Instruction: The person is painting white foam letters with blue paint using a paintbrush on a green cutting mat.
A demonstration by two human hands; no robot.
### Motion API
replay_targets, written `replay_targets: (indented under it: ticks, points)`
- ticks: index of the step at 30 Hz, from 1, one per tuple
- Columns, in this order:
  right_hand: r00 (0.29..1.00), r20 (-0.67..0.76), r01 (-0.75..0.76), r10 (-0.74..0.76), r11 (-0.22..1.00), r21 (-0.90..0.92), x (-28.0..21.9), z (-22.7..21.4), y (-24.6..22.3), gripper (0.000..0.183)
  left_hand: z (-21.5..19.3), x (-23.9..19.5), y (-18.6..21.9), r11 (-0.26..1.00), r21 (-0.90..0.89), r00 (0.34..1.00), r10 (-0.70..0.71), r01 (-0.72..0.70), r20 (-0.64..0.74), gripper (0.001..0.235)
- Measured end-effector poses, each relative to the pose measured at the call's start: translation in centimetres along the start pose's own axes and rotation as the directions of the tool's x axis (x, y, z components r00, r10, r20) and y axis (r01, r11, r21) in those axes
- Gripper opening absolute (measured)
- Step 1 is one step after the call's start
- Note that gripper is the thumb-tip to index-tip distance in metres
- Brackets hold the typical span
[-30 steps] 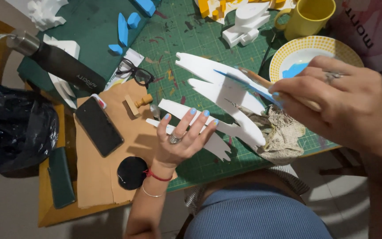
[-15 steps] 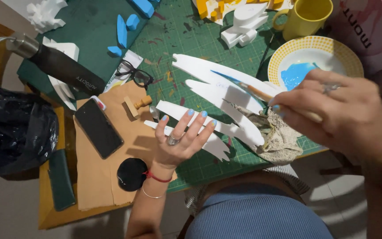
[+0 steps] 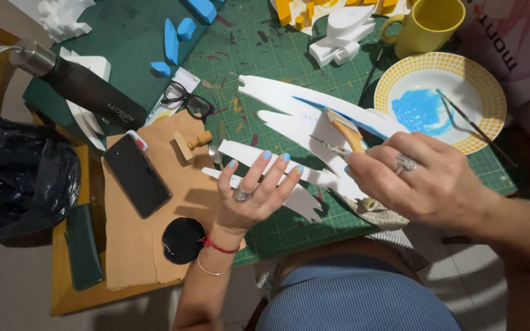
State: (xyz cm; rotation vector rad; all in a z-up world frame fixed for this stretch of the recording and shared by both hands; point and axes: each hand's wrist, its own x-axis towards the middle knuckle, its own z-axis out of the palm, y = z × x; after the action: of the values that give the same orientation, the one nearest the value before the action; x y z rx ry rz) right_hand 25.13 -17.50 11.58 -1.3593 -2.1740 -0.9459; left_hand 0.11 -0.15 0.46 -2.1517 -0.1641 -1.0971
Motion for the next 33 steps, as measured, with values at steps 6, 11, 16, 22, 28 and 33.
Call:
replay_targets:
  ticks: [6, 11, 16, 22, 28, 33]
  points:
    - [0.996, -0.085, -0.004, 0.011, 0.996, 0.088, -0.5, -0.1, 0.2, 0.011, 0.1, 0.0, 0.1, 1.000, -0.011, 1.000, -0.021, 0.021, -0.004, 0.025]
    - [0.966, -0.030, -0.229, 0.258, 0.901, 0.369, -2.3, -2.0, 1.0, 0.013, 1.6, -1.8, 0.4, 0.994, -0.052, 0.994, -0.099, 0.100, 0.037, 0.043]
    - [0.825, -0.201, -0.376, 0.529, 0.777, 0.505, -6.0, -1.3, 0.8, 0.020, 2.0, -2.3, -0.8, 0.927, -0.157, 0.939, -0.330, 0.341, 0.094, 0.038]
    - [0.608, -0.347, -0.355, 0.714, 0.636, 0.685, -11.1, 4.2, 3.4, 0.024, 1.9, -3.1, -1.8, 0.026, -0.262, 0.173, -0.811, 0.965, 0.558, 0.040]
    - [0.617, -0.250, -0.315, 0.746, 0.525, 0.791, -4.8, 6.0, 3.6, 0.023, 4.7, -4.8, -1.9, -0.644, -0.659, 0.117, -0.675, 0.389, 0.729, 0.058]
    - [0.603, -0.136, -0.336, 0.786, 0.405, 0.850, -4.0, 8.6, 3.6, 0.032, 4.7, -4.6, -2.3, -0.801, -0.561, 0.172, -0.535, 0.210, 0.827, 0.071]
